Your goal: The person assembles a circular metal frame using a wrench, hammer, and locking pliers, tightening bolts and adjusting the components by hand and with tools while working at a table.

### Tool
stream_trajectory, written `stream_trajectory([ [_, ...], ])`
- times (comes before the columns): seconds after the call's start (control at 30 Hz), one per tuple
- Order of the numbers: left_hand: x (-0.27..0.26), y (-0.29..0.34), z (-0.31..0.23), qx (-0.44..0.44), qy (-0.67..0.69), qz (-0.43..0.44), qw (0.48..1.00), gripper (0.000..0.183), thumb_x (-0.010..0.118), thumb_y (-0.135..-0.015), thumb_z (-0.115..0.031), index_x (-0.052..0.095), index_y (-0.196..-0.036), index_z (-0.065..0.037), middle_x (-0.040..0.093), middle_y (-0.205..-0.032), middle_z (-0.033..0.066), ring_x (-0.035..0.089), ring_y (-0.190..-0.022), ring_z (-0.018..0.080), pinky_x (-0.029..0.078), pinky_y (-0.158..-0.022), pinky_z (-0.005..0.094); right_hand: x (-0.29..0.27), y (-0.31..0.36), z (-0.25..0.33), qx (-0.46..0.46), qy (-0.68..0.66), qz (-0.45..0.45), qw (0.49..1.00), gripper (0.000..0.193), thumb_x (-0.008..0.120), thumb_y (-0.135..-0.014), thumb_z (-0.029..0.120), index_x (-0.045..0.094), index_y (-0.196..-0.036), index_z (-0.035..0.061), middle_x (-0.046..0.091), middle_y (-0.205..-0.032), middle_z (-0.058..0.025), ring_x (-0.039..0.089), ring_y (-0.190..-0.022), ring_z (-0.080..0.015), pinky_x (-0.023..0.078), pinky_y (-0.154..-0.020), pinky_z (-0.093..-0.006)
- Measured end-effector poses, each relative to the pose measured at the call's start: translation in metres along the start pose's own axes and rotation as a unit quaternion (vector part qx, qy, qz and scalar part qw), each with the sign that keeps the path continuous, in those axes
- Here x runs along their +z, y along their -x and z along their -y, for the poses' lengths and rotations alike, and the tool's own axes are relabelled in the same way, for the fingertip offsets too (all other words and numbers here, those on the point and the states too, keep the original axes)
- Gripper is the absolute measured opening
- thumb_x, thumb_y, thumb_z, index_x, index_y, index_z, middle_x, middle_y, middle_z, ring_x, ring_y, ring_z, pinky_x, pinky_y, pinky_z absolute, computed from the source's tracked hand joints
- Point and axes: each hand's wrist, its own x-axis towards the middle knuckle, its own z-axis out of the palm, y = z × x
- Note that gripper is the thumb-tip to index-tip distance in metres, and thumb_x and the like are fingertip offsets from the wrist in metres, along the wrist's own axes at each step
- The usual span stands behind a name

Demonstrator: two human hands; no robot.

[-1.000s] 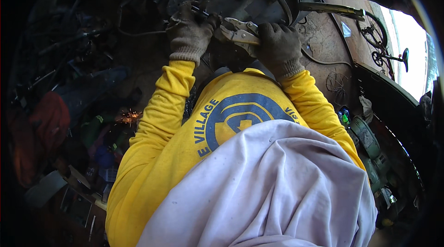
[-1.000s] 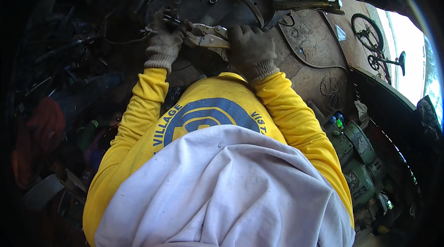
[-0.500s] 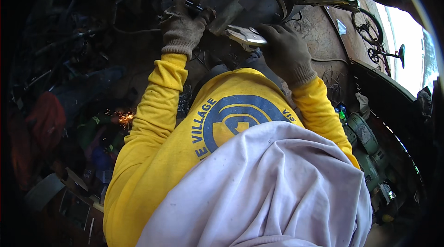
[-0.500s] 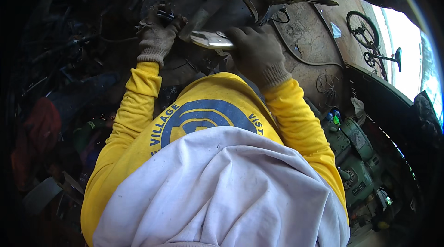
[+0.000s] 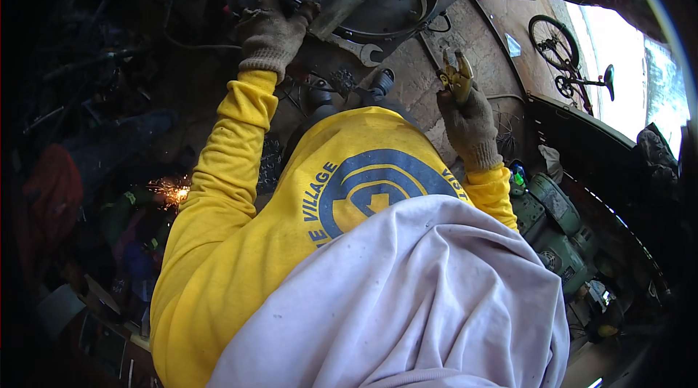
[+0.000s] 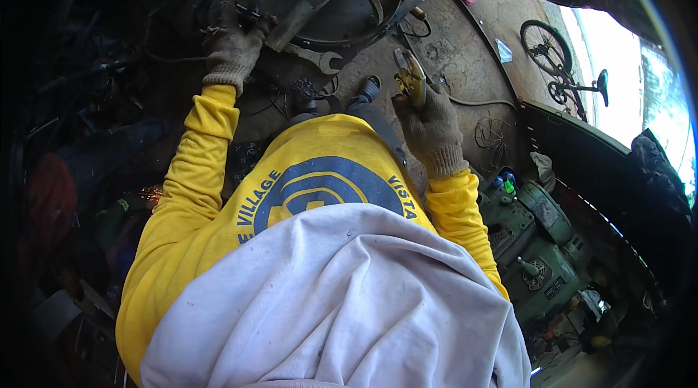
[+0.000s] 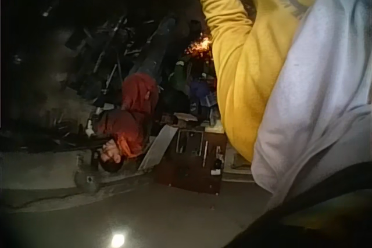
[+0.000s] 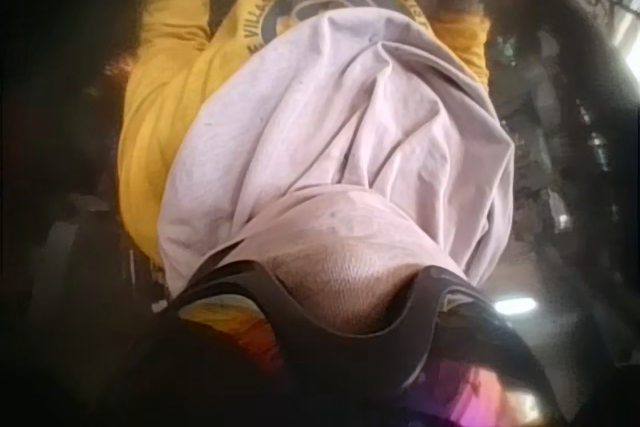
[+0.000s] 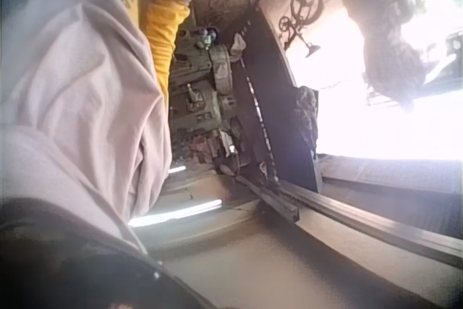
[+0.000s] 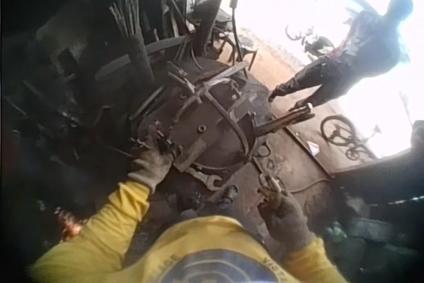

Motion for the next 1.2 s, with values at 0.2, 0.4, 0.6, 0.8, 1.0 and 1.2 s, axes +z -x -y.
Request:
stream_trajectory([
  [0.2,-0.026,0.032,0.0,0.212,0.054,-0.186,0.958,0.064,0.076,-0.082,-0.041,0.052,-0.129,-0.005,0.066,-0.113,0.0166,0.066,-0.103,0.0314,0.052,-0.087,0.041,-0.006,0.011,0.001,0.137,-0.135,-0.007,0.981,0.029,0.067,-0.092,0.028,0.066,-0.103,0.0008,0.062,-0.072,-0.0037,0.058,-0.061,-0.0119,0.048,-0.056,-0.0287],
  [0.4,-0.014,0.102,-0.077,0.422,0.282,-0.002,0.862,0.045,0.071,-0.09,-0.03,0.056,-0.123,-0.003,0.062,-0.111,0.0146,0.066,-0.088,0.0217,0.056,-0.073,0.0338,-0.017,-0.008,0.042,0.192,-0.267,0.095,0.94,0.038,0.065,-0.094,0.033,0.063,-0.112,0.0007,0.062,-0.078,-0.0038,0.059,-0.064,-0.0102,0.051,-0.053,-0.0259],
  [0.6,0.022,0.102,-0.109,0.038,0.447,0.393,0.803,0.064,0.063,-0.091,-0.053,0.05,-0.127,-0.003,0.06,-0.109,0.0095,0.062,-0.092,0.0177,0.052,-0.081,0.0326,-0.029,-0.013,0.061,0.084,-0.214,0.214,0.949,0.044,0.067,-0.091,0.033,0.061,-0.121,0.0013,0.065,-0.097,-0.0057,0.061,-0.08,-0.0118,0.052,-0.068,-0.03],
  [0.8,0.031,0.127,-0.116,-0.083,0.543,0.343,0.762,0.049,0.072,-0.086,-0.042,0.056,-0.115,-0.006,0.061,-0.095,0.0062,0.062,-0.084,0.0163,0.052,-0.074,0.0301,-0.021,0.019,0.073,0.19,-0.251,0.166,0.935,0.032,0.049,-0.098,0.002,0.058,-0.128,0.0036,0.058,-0.126,-0.0124,0.062,-0.107,-0.0201,0.056,-0.084,-0.0304],
  [1.0,0.021,0.126,-0.124,-0.28,0.626,0.41,0.601,0.036,0.074,-0.084,-0.03,0.058,-0.109,-0.009,0.062,-0.088,0.0063,0.064,-0.074,0.0167,0.055,-0.067,0.0299,-0.017,0.03,0.001,0.261,-0.469,0.26,0.803,0.04,0.051,-0.095,-0.002,0.05,-0.135,0.0013,0.059,-0.13,-0.0156,0.059,-0.117,-0.0269,0.047,-0.103,-0.0406],
  [1.2,0.051,0.115,-0.102,-0.096,0.574,0.399,0.709,0.042,0.074,-0.08,-0.008,0.056,-0.118,-0.009,0.066,-0.097,0.0076,0.066,-0.082,0.0153,0.057,-0.071,0.0306,-0.011,0.003,-0.02,0.088,-0.316,0.356,0.875,0.035,0.052,-0.097,0.006,0.052,-0.132,0.0003,0.061,-0.126,-0.0187,0.061,-0.116,-0.0299,0.048,-0.102,-0.0421],
])
